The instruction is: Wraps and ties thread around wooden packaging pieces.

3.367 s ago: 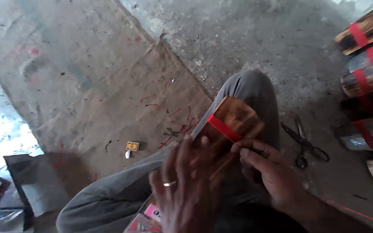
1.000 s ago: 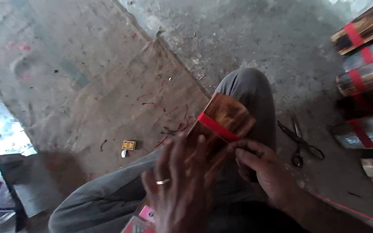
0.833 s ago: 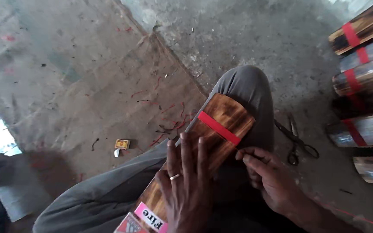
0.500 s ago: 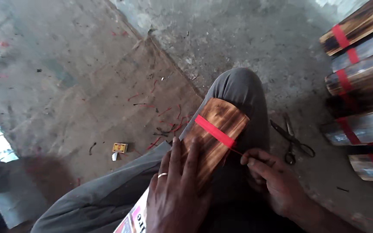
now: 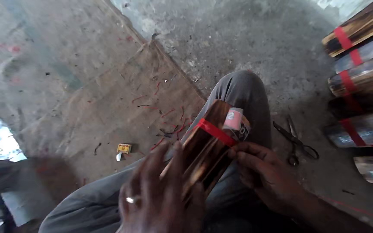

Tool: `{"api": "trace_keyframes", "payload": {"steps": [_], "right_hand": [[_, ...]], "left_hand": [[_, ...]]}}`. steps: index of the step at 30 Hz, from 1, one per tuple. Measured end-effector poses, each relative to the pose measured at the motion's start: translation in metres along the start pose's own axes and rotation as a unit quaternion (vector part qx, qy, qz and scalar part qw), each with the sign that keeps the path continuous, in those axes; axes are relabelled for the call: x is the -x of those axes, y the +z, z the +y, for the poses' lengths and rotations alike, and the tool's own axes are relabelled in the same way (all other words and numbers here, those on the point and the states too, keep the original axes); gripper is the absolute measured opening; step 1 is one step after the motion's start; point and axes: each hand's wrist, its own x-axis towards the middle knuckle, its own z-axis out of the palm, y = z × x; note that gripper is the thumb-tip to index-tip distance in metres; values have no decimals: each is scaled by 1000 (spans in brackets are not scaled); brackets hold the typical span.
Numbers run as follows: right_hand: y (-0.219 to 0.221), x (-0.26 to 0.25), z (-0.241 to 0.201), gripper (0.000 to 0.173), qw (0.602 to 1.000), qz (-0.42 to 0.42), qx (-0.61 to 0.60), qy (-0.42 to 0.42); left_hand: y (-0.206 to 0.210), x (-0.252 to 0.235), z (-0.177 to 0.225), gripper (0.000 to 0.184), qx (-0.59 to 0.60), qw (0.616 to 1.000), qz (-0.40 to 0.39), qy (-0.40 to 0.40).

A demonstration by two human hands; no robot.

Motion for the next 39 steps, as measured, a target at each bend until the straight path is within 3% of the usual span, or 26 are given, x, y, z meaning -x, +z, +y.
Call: {"api": "trace_keyframes", "payload": {"steps": [2, 5, 15, 19, 23, 26, 29, 32, 34, 36, 39], "right_hand": [[-1, 1, 4, 21, 1000, 13, 0, 7], [-8, 8, 11, 18, 998, 49, -19, 23], [-32, 26, 40, 20, 988, 37, -133, 70], [-30, 23, 39, 20, 987, 29, -148, 59], [-22, 20, 31, 19, 993, -13, -115, 26], [-9, 19, 15, 19, 995, -61, -69, -29], [4, 20, 0, 18, 990, -90, -73, -77], [11, 14, -3, 18, 992, -77, -50, -91], [9, 5, 1, 20, 997, -52, -9, -61], [6, -3, 6, 21, 999, -22, 18, -39], [4, -5, 11, 22, 997, 23, 63, -25]], "left_hand": [[33, 6, 28, 94, -141, 989, 34, 4], [74, 2, 33, 81, -234, 968, 94, -8], [65, -14, 33, 70, -231, 971, 70, 5], [60, -20, 31, 74, -220, 973, 64, 6], [30, -29, 21, 85, -122, 992, 8, 15], [-3, -37, 9, 101, 18, 994, -108, 18], [-14, -41, -9, 107, 226, 953, -197, 41], [-7, -43, -22, 92, 363, 900, -239, 38], [-5, -38, -26, 76, 289, 944, -154, 32], [-1, -29, -20, 67, 115, 993, -27, 15], [41, -8, 7, 85, -88, 995, 29, -24]]}}
